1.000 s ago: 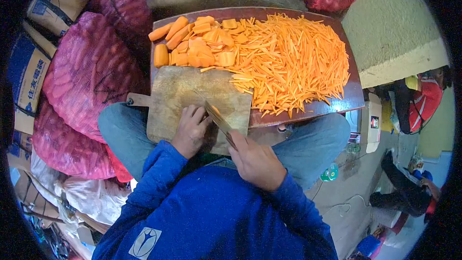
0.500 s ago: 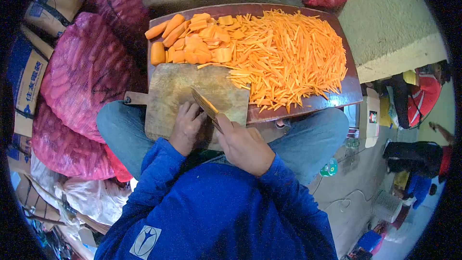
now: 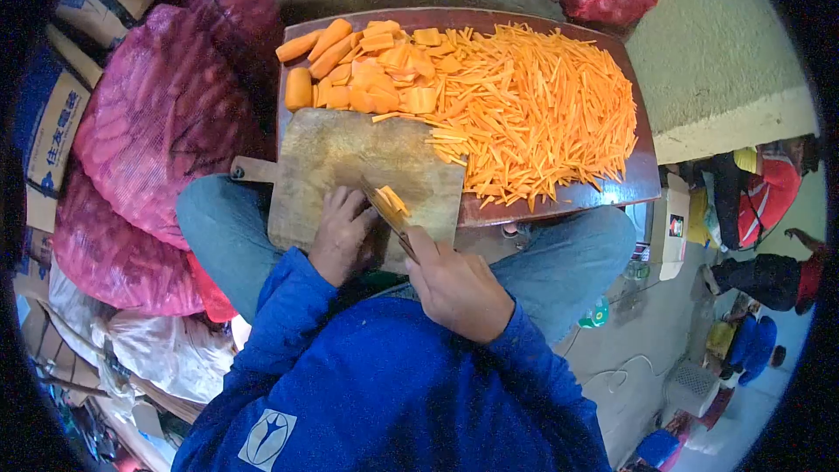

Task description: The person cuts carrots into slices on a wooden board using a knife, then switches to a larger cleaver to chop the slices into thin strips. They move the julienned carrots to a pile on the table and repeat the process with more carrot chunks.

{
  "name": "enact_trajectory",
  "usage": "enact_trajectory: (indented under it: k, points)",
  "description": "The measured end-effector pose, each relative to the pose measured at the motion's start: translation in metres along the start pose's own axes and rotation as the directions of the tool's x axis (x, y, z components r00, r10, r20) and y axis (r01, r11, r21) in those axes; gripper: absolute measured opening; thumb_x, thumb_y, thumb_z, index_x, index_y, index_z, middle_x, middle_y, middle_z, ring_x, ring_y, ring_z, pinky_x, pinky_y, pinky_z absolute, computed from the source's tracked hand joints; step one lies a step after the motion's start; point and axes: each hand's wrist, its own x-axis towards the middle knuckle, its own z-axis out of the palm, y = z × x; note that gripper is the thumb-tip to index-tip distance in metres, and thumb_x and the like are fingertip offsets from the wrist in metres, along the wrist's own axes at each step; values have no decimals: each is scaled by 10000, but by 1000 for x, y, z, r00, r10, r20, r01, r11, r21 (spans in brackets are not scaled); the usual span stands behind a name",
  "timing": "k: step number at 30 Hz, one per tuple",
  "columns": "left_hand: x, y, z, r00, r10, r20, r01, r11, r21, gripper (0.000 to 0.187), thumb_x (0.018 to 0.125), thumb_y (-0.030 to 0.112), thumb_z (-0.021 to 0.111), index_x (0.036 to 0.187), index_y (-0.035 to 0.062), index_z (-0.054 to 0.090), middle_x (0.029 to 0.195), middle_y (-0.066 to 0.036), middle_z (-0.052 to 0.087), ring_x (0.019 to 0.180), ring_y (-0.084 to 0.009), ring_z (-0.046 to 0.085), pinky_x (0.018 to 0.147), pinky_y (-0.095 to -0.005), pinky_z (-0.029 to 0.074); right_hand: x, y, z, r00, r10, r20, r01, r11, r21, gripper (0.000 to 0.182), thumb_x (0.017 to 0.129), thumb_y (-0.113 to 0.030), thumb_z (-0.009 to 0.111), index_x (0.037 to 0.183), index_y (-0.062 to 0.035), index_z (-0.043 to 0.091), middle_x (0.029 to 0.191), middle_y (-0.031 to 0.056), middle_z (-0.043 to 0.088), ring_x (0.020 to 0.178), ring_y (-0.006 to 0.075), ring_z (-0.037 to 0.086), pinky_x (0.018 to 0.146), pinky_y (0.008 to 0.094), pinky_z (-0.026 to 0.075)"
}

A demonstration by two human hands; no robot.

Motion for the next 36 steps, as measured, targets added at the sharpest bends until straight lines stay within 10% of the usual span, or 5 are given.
enact_trajectory:
  k: [36]
  points:
    - [-2,0,-3,994,47,-99,-48,999,-12,400,681,49,782,1073,-10,726,1095,-156,624,1038,-379,573,884,-494,475,29,1,16,996,-88,-15,88,996,17,385,1072,-193,578,1401,-23,473,1064,335,719,964,560,697,800,642,549]
